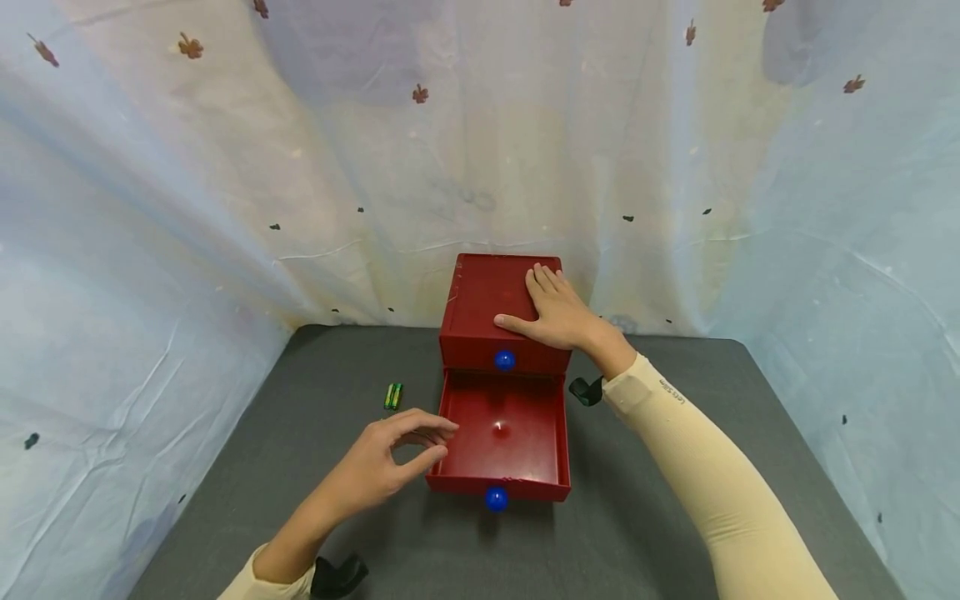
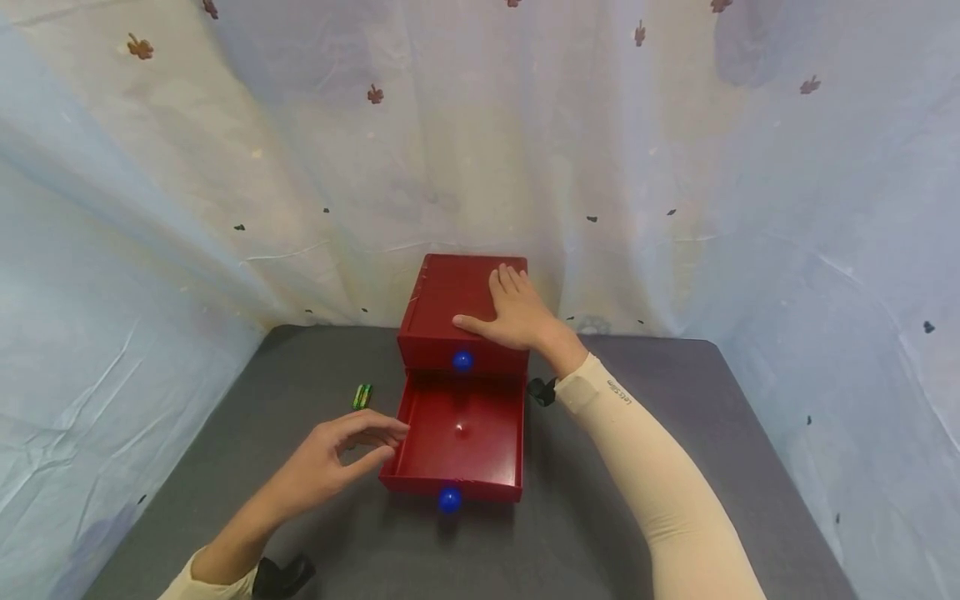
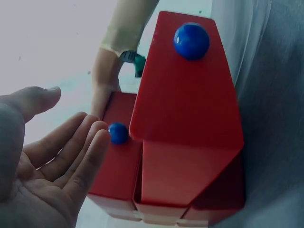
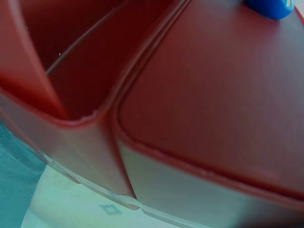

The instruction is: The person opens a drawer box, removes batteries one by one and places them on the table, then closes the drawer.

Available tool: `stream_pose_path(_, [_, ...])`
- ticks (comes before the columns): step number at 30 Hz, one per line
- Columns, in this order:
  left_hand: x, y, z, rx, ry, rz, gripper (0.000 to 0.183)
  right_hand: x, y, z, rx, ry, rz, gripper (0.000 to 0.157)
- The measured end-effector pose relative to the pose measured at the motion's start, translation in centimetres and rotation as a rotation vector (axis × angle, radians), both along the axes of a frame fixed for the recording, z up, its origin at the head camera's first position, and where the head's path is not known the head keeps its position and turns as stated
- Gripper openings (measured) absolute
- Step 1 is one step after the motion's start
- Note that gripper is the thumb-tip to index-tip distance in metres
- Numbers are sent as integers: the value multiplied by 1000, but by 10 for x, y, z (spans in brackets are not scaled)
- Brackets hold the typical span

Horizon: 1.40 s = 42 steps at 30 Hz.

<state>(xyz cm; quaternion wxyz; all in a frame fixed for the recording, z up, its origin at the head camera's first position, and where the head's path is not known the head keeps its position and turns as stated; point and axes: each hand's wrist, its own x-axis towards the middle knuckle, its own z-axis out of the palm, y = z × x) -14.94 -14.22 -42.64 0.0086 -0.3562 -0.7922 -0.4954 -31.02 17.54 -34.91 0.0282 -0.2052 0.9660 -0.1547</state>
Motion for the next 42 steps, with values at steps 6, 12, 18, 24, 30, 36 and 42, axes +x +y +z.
stream_pose_path(6, [7,8,-1,-16,-43,-34,31,1,0,1,-4,-5,-7,111])
stream_pose_path(12, [17,13,2,-47,-108,-59,31,1,0,1,-9,1,-3,110])
stream_pose_path(18, [24,17,3,-36,-125,-118,33,-1,0,1,-15,4,5,110])
stream_pose_path(24, [29,21,4,-60,-165,-122,33,-1,0,0,-15,0,7,110])
stream_pose_path(30, [34,25,1,-71,-208,-156,34,-1,0,0,-7,0,7,111])
stream_pose_path(36, [34,27,-3,-113,-211,-170,38,0,0,2,-12,-4,10,110])
stream_pose_path(42, [34,26,-5,-185,-224,-179,39,1,0,2,-12,-5,12,110])
